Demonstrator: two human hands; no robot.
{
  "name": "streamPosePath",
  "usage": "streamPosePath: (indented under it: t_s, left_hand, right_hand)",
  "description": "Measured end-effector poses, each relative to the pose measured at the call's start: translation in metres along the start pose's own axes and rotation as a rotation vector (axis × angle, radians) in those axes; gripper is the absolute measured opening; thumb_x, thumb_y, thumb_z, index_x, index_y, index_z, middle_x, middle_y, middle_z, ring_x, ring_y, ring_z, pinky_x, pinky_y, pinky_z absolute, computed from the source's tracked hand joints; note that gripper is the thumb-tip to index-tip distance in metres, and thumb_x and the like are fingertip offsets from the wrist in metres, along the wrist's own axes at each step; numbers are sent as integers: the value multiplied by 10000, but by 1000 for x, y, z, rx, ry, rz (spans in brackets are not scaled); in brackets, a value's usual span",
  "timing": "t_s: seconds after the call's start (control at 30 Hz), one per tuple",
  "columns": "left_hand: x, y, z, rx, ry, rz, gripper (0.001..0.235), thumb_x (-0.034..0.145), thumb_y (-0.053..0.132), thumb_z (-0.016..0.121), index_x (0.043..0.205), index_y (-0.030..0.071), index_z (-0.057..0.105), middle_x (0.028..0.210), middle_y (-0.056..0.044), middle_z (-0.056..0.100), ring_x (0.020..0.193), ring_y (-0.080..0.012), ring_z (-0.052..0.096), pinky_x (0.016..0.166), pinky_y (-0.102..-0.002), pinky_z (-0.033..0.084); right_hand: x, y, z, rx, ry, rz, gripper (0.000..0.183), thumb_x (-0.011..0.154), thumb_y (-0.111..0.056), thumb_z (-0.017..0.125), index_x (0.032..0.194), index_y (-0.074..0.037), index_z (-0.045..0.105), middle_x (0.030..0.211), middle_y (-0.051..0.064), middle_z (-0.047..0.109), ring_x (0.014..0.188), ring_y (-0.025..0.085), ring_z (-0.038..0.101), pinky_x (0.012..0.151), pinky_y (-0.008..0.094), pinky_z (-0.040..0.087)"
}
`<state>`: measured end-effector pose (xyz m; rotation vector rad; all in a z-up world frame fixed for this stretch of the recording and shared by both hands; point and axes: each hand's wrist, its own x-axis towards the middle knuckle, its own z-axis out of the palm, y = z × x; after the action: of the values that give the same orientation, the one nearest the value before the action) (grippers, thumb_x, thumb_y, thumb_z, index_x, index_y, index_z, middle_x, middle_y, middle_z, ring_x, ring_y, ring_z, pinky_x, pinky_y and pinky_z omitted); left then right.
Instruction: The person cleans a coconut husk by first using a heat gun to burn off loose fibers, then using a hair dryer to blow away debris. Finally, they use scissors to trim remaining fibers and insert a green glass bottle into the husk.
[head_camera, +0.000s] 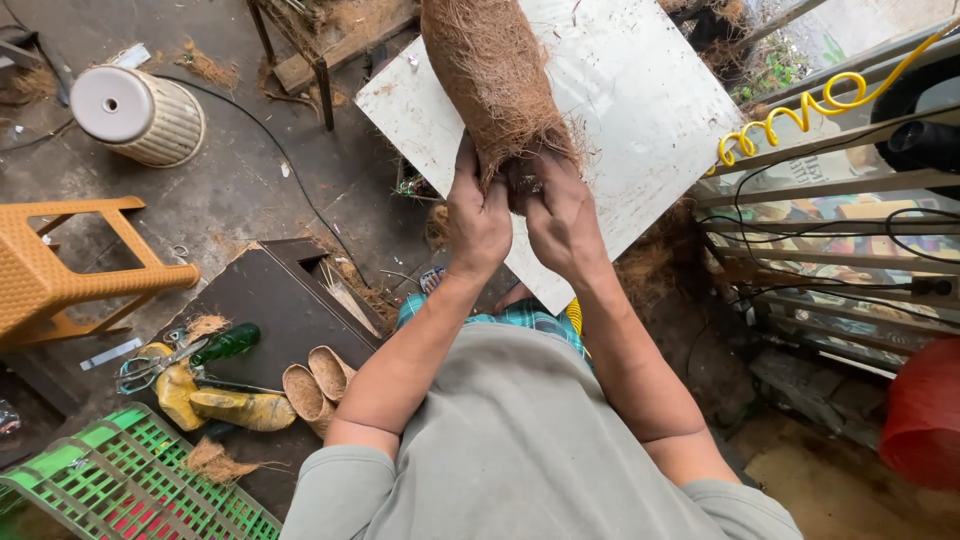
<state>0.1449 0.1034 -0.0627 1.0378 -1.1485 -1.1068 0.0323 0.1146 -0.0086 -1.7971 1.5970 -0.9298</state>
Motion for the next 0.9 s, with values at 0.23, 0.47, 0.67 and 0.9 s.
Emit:
streamPosePath:
  t_s: [0.23, 0.47, 0.67, 0.9]
  left_hand:
    - [-3, 4, -6, -83, 26, -64, 574, 958, -3, 461, 1516, 54, 342, 1378, -251, 544, 1307, -376, 525, 1154, -572, 367]
    - [8, 1, -29, -88, 131, -262, 592, 948, -4, 524, 1499, -18, 309, 1421, -308, 480, 1354, -444, 459, 1165, -568, 333]
    - [9, 64, -48, -76, 169, -398, 900, 811, 240, 725, 1540, 2, 253, 1422, -348, 480, 1356, -457, 459, 1182, -575, 295]
    - [-22, 43, -163, -541, 239, -265, 935, 936, 653, 507, 1617, 150, 111, 1623, -232, 211, 1377, -437, 411, 899, -596, 556]
  right_hand:
    - [12, -41, -29, 152, -47, 41, 396, 860, 41, 482, 1240, 73, 589, 1058, 307, 567, 947, 459, 654, 771, 581, 558]
    - [2, -41, -56, 81, 76, 27, 454, 996, -148, 679, 1383, 3, 495, 1225, 231, 567, 1138, 353, 577, 896, 486, 538]
    - [23, -27, 23, 159, -103, 167, 347, 876, 4, 710, 1203, -34, 597, 1026, 168, 692, 865, 259, 697, 693, 367, 585]
    - [53, -46, 93, 271, -291, 126, 167, 887, 15, 693, 966, -131, 708, 817, 53, 674, 756, 96, 580, 618, 255, 462]
